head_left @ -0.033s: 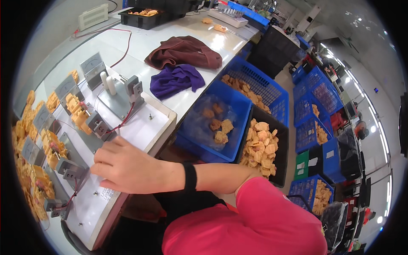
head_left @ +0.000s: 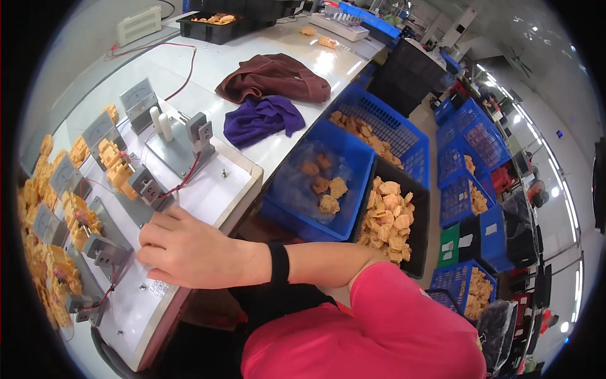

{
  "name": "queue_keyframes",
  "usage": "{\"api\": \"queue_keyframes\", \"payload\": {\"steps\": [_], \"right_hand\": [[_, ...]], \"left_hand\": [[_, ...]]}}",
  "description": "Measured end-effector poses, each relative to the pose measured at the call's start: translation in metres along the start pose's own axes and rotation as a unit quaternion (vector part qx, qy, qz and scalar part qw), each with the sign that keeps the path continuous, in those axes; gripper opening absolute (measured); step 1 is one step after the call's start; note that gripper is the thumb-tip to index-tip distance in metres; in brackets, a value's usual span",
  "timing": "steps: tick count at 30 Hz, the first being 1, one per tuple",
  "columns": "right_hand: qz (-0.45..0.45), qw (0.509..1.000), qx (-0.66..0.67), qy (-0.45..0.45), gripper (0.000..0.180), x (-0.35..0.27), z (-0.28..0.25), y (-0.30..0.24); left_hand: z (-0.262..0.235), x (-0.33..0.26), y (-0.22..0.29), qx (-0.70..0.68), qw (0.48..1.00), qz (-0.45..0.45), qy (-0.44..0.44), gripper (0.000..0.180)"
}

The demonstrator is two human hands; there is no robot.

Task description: The person picks up yellow plastic components from a tray and places them into a testing jig on the table. They connect red and black wires to the components and observe the gauges on the jig. After testing, they remove the components and place them into a blue bin, repeating the process for multiple units.

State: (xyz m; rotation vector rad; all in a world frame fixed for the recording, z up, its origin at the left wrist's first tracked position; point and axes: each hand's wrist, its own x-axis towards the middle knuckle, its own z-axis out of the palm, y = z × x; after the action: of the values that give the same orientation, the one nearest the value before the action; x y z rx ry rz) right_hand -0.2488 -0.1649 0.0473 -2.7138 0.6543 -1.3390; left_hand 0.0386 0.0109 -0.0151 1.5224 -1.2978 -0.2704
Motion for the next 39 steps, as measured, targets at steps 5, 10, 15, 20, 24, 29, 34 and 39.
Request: {"api": "queue_keyframes", "payload": {"steps": [5,10,15,20,24,29,34,39], "right_hand": [[-0.049,0.998,-0.003,-0.039,0.025,0.004,0.007,-0.001],[0.002,1.0,0.029,-0.01,0.016,0.007,0.008,-0.011],[-0.034,0.998,0.047,-0.013,0.015,0.012,0.021,-0.011],[-0.035,0.993,0.099,-0.045,0.011,0.011,0.01,-0.01],[-0.016,0.99,0.128,-0.055,0.01,0.013,0.005,-0.013],[-0.006,0.992,0.116,-0.053,0.012,0.014,0.014,-0.012],[0.005,0.994,0.099,-0.054,0.014,0.013,0.015,-0.015],[0.013,0.996,0.077,-0.044,0.014,0.011,0.014,-0.014]], "left_hand": [[-0.008,-0.008,-0.008,-0.052,0.996,-0.049,0.059,0.06],[0.004,0.001,-0.017,-0.062,0.993,-0.078,0.063,0.058],[-0.02,-0.007,-0.049,0.158,0.968,0.192,0.024,0.057],[-0.014,-0.008,-0.045,0.123,0.98,0.156,0.03,0.056],[-0.013,-0.008,-0.044,0.152,0.969,0.193,0.028,0.055],[-0.013,-0.008,-0.039,0.148,0.97,0.19,0.028,0.056],[-0.013,-0.009,-0.039,0.132,0.973,0.187,0.03,0.059],[-0.009,-0.009,-0.032,0.145,0.974,0.17,0.032,0.061]]}}
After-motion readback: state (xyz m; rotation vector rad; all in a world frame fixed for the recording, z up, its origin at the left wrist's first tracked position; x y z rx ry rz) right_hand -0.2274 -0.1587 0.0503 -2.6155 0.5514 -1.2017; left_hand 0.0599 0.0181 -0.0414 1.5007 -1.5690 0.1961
